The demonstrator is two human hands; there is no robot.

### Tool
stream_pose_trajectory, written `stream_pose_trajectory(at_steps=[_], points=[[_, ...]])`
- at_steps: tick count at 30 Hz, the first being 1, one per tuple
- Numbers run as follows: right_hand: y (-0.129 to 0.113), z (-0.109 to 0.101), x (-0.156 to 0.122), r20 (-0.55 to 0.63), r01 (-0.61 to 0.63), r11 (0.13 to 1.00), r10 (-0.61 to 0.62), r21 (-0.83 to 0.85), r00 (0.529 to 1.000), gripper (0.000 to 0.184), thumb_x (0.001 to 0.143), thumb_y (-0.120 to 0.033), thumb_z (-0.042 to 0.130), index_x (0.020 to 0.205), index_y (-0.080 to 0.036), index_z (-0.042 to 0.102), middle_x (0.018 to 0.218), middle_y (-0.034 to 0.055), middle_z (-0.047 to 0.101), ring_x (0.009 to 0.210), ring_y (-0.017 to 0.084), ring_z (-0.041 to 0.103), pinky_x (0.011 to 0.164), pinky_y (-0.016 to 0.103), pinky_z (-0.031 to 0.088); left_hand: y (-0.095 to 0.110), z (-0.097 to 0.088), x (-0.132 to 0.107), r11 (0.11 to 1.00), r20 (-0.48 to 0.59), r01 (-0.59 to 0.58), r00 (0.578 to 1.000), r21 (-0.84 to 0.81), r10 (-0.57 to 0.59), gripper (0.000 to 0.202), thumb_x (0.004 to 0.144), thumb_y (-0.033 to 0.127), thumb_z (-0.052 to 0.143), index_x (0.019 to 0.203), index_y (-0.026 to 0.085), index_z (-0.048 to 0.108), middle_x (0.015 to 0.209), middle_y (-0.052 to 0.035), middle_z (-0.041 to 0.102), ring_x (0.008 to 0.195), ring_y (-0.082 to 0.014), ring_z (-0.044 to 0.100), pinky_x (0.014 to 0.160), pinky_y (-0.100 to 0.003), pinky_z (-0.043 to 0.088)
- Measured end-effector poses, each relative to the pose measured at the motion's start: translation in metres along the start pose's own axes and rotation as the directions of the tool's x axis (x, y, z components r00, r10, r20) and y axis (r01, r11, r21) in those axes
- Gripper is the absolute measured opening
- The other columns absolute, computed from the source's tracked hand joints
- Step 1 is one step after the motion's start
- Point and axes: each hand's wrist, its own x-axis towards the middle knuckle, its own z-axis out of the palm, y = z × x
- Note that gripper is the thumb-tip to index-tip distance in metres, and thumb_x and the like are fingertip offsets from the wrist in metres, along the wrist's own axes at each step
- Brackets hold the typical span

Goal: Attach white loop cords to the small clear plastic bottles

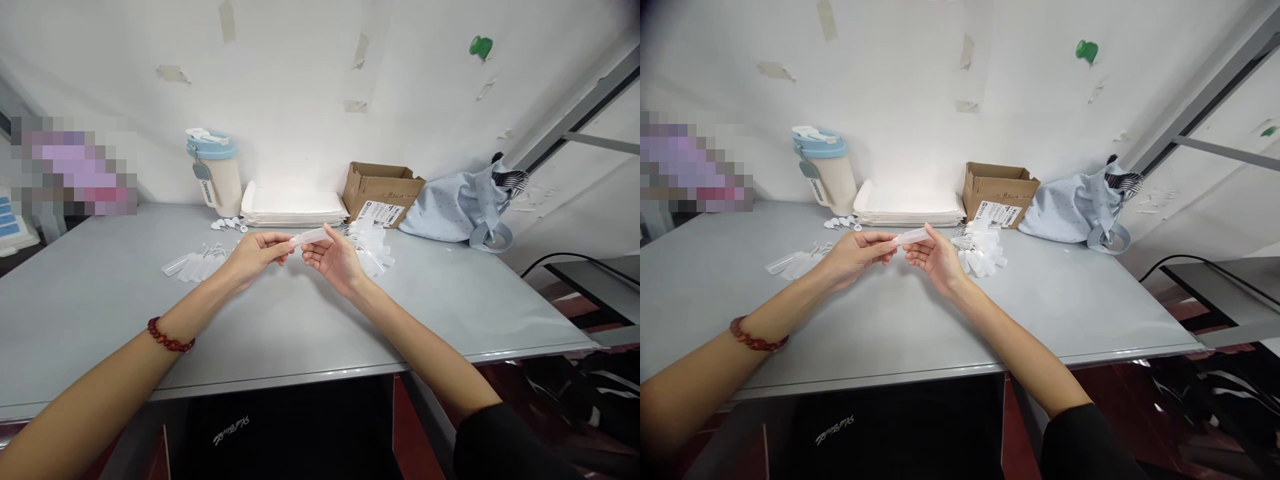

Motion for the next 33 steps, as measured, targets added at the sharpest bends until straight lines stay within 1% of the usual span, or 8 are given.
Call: stream_pose_trajectory(at_steps=[4, 8, 16, 19, 22, 27, 30, 33], points=[[0.0, -0.001, 0.0, -0.024, -0.036, 0.997, 0.037, 0.066, 0.999, 0.041, 0.082, -0.051, 0.053, 0.079, -0.013, 0.068, 0.079, 0.0088, 0.066, 0.069, 0.015, 0.058, 0.067, 0.026, 0.049, -0.001, -0.001, 0.0, 1.0, -0.011, -0.018, 1.0, 0.001, 0.018, 0.035, 0.065, 0.041, 0.08, 0.092, 0.018, 0.075, 0.072, -0.0023, 0.064, 0.061, -0.0118, 0.051, 0.067, -0.031, 0.047], [-0.001, 0.0, 0.0, -0.043, -0.057, 0.995, 0.061, 0.078, 0.997, 0.046, 0.082, -0.056, 0.05, 0.077, -0.013, 0.066, 0.081, 0.0103, 0.066, 0.069, 0.016, 0.057, 0.066, 0.027, 0.05, -0.001, -0.002, 0.001, 0.999, -0.001, -0.039, 0.999, 0.036, 0.04, 0.037, 0.066, 0.042, 0.079, 0.094, 0.018, 0.075, 0.07, -0.0023, 0.063, 0.061, -0.0124, 0.051, 0.067, -0.031, 0.047], [-0.001, -0.001, 0.0, -0.027, -0.059, 0.996, 0.061, 0.066, 0.998, 0.037, 0.081, -0.047, 0.055, 0.081, -0.012, 0.066, 0.075, 0.0065, 0.065, 0.065, 0.013, 0.057, 0.064, 0.025, 0.048, -0.003, -0.003, 0.002, 0.999, -0.032, -0.043, 0.999, 0.019, 0.043, 0.037, 0.065, 0.042, 0.08, 0.092, 0.018, 0.074, 0.068, -0.0012, 0.061, 0.06, -0.0119, 0.052, 0.066, -0.03, 0.047], [0.001, 0.0, 0.001, -0.058, 0.018, 0.999, -0.021, -0.048, 0.998, 0.034, 0.077, -0.048, 0.062, 0.079, -0.014, 0.063, 0.073, 0.0051, 0.065, 0.062, 0.012, 0.057, 0.064, 0.026, 0.048, -0.002, -0.004, 0.001, 0.993, -0.041, -0.072, 0.996, 0.093, 0.076, 0.036, 0.067, 0.044, 0.077, 0.09, 0.017, 0.074, 0.067, -0.0015, 0.062, 0.06, -0.0126, 0.052, 0.067, -0.03, 0.046], [0.005, 0.002, 0.0, -0.056, 0.122, 0.959, -0.141, -0.257, 0.988, 0.034, 0.074, -0.048, 0.066, 0.08, -0.015, 0.06, 0.07, 0.0019, 0.063, 0.057, 0.01, 0.055, 0.062, 0.026, 0.046, 0.001, -0.003, -0.001, 0.98, -0.024, -0.102, 0.994, 0.173, 0.108, 0.034, 0.069, 0.046, 0.075, 0.086, 0.017, 0.073, 0.073, -0.0029, 0.064, 0.062, -0.0134, 0.053, 0.068, -0.03, 0.046], [0.009, 0.001, -0.003, 0.033, 0.275, 0.731, -0.327, -0.625, 0.944, 0.031, 0.082, -0.049, 0.058, 0.084, -0.018, 0.059, 0.061, -0.0039, 0.056, 0.05, 0.008, 0.049, 0.052, 0.022, 0.037, 0.002, -0.003, -0.003, 0.958, 0.023, -0.105, 0.994, 0.268, 0.103, 0.03, 0.071, 0.047, 0.071, 0.08, 0.018, 0.072, 0.077, -0.0037, 0.066, 0.062, -0.0137, 0.052, 0.064, -0.028, 0.044], [0.007, 0.0, -0.003, 0.039, 0.251, 0.673, -0.314, -0.696, 0.949, 0.035, 0.084, -0.052, 0.056, 0.077, -0.018, 0.057, 0.054, -0.0048, 0.052, 0.044, 0.007, 0.044, 0.046, 0.022, 0.033, 0.001, -0.003, -0.002, 0.959, 0.034, -0.111, 0.994, 0.259, 0.106, 0.027, 0.071, 0.045, 0.072, 0.079, 0.019, 0.072, 0.076, -0.0027, 0.067, 0.061, -0.0132, 0.053, 0.065, -0.028, 0.044], [0.004, -0.001, -0.002, 0.007, 0.172, 0.746, -0.219, -0.644, 0.976, 0.043, 0.08, -0.06, 0.057, 0.069, -0.018, 0.054, 0.047, -0.0058, 0.048, 0.038, 0.007, 0.039, 0.042, 0.022, 0.028, 0.003, -0.001, -0.003, 0.957, 0.013, -0.119, 0.993, 0.266, 0.12, 0.023, 0.069, 0.041, 0.074, 0.078, 0.019, 0.074, 0.077, -0.0032, 0.069, 0.064, -0.0144, 0.055, 0.065, -0.029, 0.046]])
